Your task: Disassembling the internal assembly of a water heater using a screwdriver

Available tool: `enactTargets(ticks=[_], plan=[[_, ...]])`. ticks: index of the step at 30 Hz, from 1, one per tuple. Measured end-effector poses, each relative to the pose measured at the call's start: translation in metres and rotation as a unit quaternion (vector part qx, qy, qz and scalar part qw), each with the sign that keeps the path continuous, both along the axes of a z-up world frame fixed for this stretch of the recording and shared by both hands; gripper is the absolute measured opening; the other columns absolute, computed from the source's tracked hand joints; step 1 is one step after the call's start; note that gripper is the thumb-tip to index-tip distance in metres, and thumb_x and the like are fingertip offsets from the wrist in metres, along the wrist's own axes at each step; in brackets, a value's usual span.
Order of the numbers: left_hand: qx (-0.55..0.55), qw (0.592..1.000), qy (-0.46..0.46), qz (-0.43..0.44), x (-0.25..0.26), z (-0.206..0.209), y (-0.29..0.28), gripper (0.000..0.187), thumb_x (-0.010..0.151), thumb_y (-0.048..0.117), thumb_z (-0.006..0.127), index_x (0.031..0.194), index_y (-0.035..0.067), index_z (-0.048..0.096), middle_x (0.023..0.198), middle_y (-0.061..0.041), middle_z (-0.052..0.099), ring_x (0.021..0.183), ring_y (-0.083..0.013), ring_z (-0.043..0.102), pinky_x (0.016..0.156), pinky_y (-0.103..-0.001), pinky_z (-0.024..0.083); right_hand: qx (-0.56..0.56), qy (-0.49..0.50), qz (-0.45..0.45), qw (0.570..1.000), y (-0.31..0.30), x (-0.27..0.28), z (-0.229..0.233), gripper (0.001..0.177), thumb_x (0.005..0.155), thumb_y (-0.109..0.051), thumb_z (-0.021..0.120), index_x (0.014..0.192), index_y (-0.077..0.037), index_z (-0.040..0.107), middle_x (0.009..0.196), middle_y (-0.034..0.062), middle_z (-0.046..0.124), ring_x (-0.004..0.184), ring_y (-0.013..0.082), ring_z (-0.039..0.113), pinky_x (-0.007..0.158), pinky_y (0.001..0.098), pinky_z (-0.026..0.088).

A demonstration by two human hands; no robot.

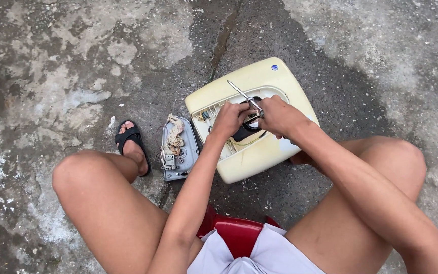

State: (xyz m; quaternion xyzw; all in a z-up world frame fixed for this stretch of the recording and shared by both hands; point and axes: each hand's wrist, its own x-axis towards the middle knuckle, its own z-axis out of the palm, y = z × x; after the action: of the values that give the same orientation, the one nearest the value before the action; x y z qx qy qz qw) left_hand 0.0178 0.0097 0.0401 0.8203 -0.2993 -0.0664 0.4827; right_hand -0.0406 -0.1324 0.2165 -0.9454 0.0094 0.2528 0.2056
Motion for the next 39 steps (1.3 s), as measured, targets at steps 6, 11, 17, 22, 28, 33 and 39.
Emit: enactTargets(ticks=[6, 11, 17, 22, 28, 33, 39], plan=[[0.034, 0.999, -0.03, 0.018, -0.005, -0.004, -0.003, 0.022, 0.098, 0.03, 0.067, 0.081, 0.015, 0.066, 0.079, -0.009, 0.072, 0.081, -0.0376, 0.07, 0.074, -0.047, 0.057, -0.132, -0.051, 0.155, 0.978, -0.038, 0.022, -0.048, 0.024, 0.086, -0.019, 0.068, 0.103, -0.003, 0.076, 0.082, 0.0249, 0.073, 0.078, 0.0422, 0.077, 0.073, 0.0533, 0.063], [0.042, 0.995, -0.065, 0.065, -0.011, -0.023, -0.007, 0.02, 0.098, 0.033, 0.067, 0.089, 0.017, 0.073, 0.092, -0.003, 0.075, 0.098, -0.0296, 0.07, 0.082, -0.044, 0.059, -0.193, -0.058, 0.24, 0.95, -0.049, 0.035, -0.048, 0.027, 0.09, -0.017, 0.062, 0.111, -0.011, 0.076, 0.092, 0.0229, 0.075, 0.089, 0.0416, 0.076, 0.086, 0.0527, 0.063], [0.036, 0.988, -0.12, 0.093, -0.022, -0.05, -0.009, 0.016, 0.099, 0.034, 0.068, 0.099, 0.023, 0.079, 0.106, 0.004, 0.08, 0.124, -0.0176, 0.067, 0.099, -0.039, 0.058, -0.252, -0.075, 0.321, 0.91, -0.067, 0.04, -0.059, 0.027, 0.094, -0.021, 0.057, 0.113, -0.022, 0.075, 0.091, 0.016, 0.076, 0.088, 0.0334, 0.078, 0.086, 0.0455, 0.064], [0.01, 0.983, -0.148, 0.106, -0.023, -0.046, -0.013, 0.011, 0.099, 0.028, 0.069, 0.097, 0.023, 0.078, 0.103, 0.006, 0.08, 0.123, -0.0162, 0.068, 0.099, -0.037, 0.06, -0.266, -0.089, 0.333, 0.9, -0.074, 0.045, -0.07, 0.028, 0.093, -0.026, 0.057, 0.115, -0.028, 0.074, 0.087, 0.013, 0.076, 0.084, 0.0303, 0.078, 0.082, 0.0438, 0.065], [0.041, 0.979, -0.164, 0.114, -0.027, -0.055, -0.01, 0.011, 0.097, 0.026, 0.071, 0.104, 0.021, 0.078, 0.104, 0.006, 0.08, 0.12, -0.0115, 0.069, 0.097, -0.031, 0.06, -0.279, -0.089, 0.333, 0.896, -0.063, 0.036, -0.082, 0.03, 0.092, -0.03, 0.062, 0.119, -0.033, 0.073, 0.088, 0.0101, 0.075, 0.085, 0.0264, 0.078, 0.081, 0.0421, 0.065], [0.051, 0.978, -0.165, 0.12, -0.023, -0.067, -0.004, 0.007, 0.091, 0.025, 0.077, 0.097, 0.022, 0.079, 0.106, 0.012, 0.079, 0.122, -0.0067, 0.067, 0.095, -0.027, 0.061, -0.237, -0.09, 0.268, 0.93, -0.04, 0.02, -0.081, 0.028, 0.089, -0.03, 0.066, 0.115, -0.028, 0.076, 0.089, 0.0106, 0.075, 0.086, 0.0273, 0.078, 0.081, 0.0442, 0.063], [-0.015, 0.987, -0.107, 0.119, -0.026, -0.056, -0.008, 0.009, 0.093, 0.015, 0.075, 0.098, 0.022, 0.08, 0.097, 0.008, 0.081, 0.118, -0.0113, 0.07, 0.094, -0.033, 0.061, -0.19, -0.086, 0.18, 0.961, -0.028, 0.011, -0.06, 0.027, 0.089, -0.032, 0.067, 0.114, -0.027, 0.077, 0.088, 0.0121, 0.073, 0.086, 0.0299, 0.078, 0.08, 0.0456, 0.063]])
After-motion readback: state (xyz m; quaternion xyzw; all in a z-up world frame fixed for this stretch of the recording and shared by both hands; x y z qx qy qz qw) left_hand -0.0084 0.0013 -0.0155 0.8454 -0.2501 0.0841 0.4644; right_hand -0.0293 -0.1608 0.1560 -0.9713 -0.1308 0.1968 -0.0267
